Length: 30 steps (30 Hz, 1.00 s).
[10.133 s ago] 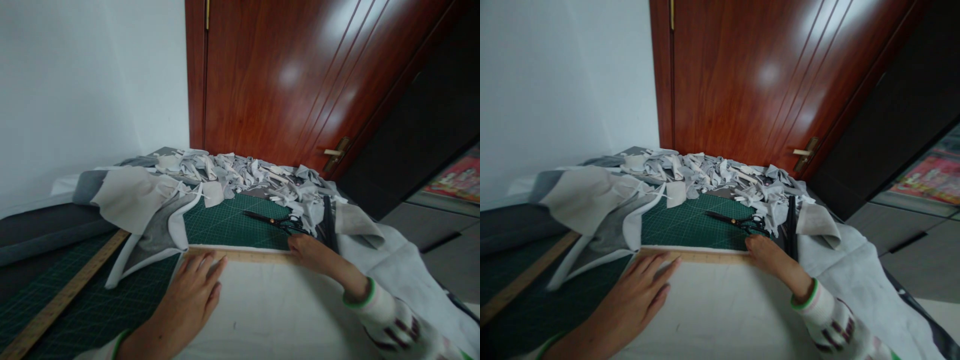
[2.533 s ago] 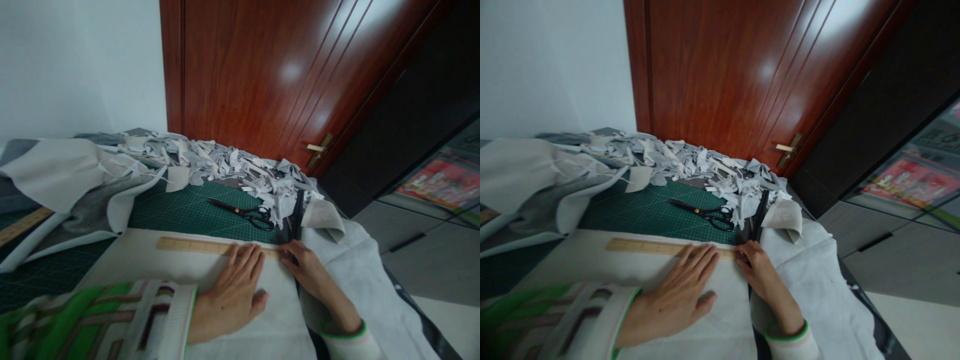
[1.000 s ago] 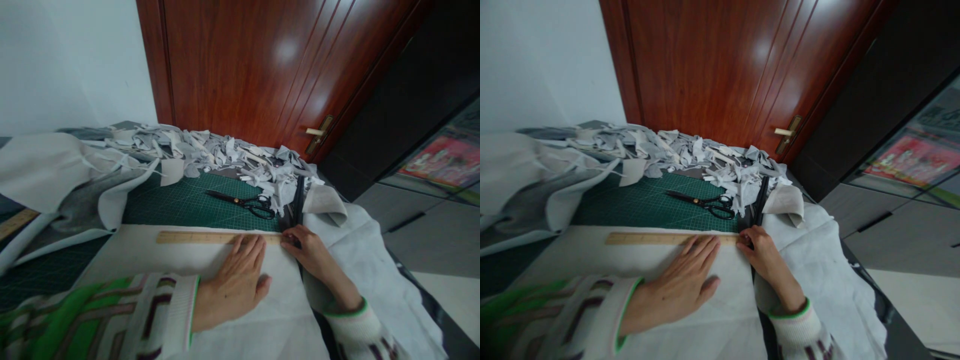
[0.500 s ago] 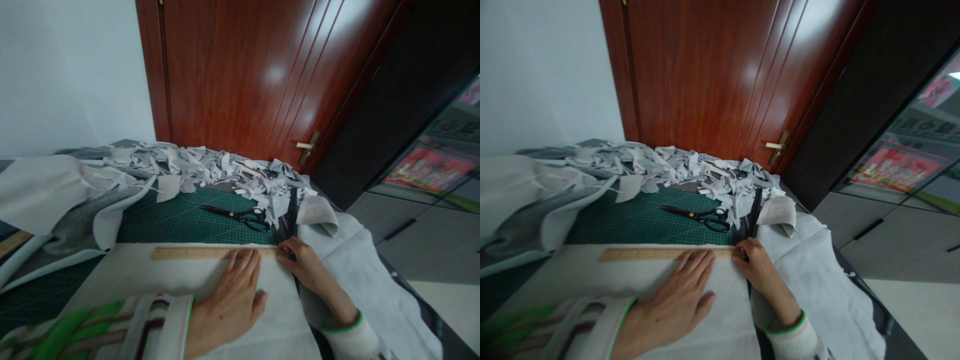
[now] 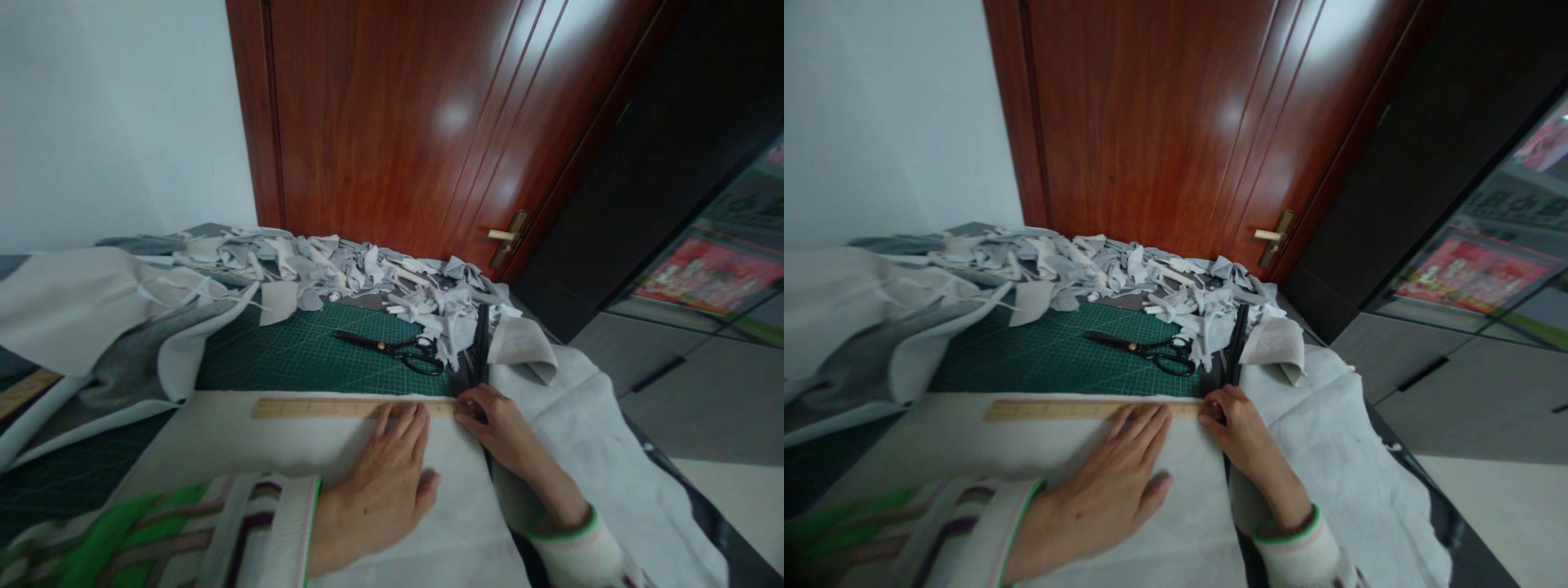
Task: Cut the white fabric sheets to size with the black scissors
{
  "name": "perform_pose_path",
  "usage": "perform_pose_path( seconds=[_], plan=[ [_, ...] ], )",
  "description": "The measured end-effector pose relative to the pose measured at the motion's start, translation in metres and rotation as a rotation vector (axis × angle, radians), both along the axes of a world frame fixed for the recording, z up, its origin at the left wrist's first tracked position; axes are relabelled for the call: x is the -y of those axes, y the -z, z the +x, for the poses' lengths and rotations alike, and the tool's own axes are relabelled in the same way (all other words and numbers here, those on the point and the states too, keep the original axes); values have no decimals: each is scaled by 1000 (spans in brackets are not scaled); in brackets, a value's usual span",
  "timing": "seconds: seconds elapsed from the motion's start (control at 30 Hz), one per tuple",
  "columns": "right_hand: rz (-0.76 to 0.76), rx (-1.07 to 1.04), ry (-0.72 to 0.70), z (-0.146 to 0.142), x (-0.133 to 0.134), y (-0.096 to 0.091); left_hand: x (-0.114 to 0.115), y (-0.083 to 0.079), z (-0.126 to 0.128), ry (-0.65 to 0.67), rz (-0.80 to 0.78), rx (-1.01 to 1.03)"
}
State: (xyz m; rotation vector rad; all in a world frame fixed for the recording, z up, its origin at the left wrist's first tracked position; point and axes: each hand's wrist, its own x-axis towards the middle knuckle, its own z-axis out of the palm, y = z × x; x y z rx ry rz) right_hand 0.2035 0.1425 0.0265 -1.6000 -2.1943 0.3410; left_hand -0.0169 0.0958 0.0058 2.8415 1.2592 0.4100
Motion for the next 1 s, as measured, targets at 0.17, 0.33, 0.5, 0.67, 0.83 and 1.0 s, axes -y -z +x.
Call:
perform_pose_path(
  seconds=[0.17,0.33,0.5,0.67,0.83,1.0],
  plan=[
    [-36,-22,8,0,1,-5,-1,0,1,3,6,-9],
    [-30,-35,-6,2,2,-7,-3,5,2,17,36,-11],
    [-27,-46,-14,5,0,-6,-3,4,2,23,64,-38],
    [-8,-85,-28,8,-2,-3,-5,3,1,36,75,-52],
    [7,-138,-38,8,-4,-4,-5,6,1,36,95,-52],
    [59,-346,32,12,-7,-5,-3,3,1,-2,90,-45]
  ],
)
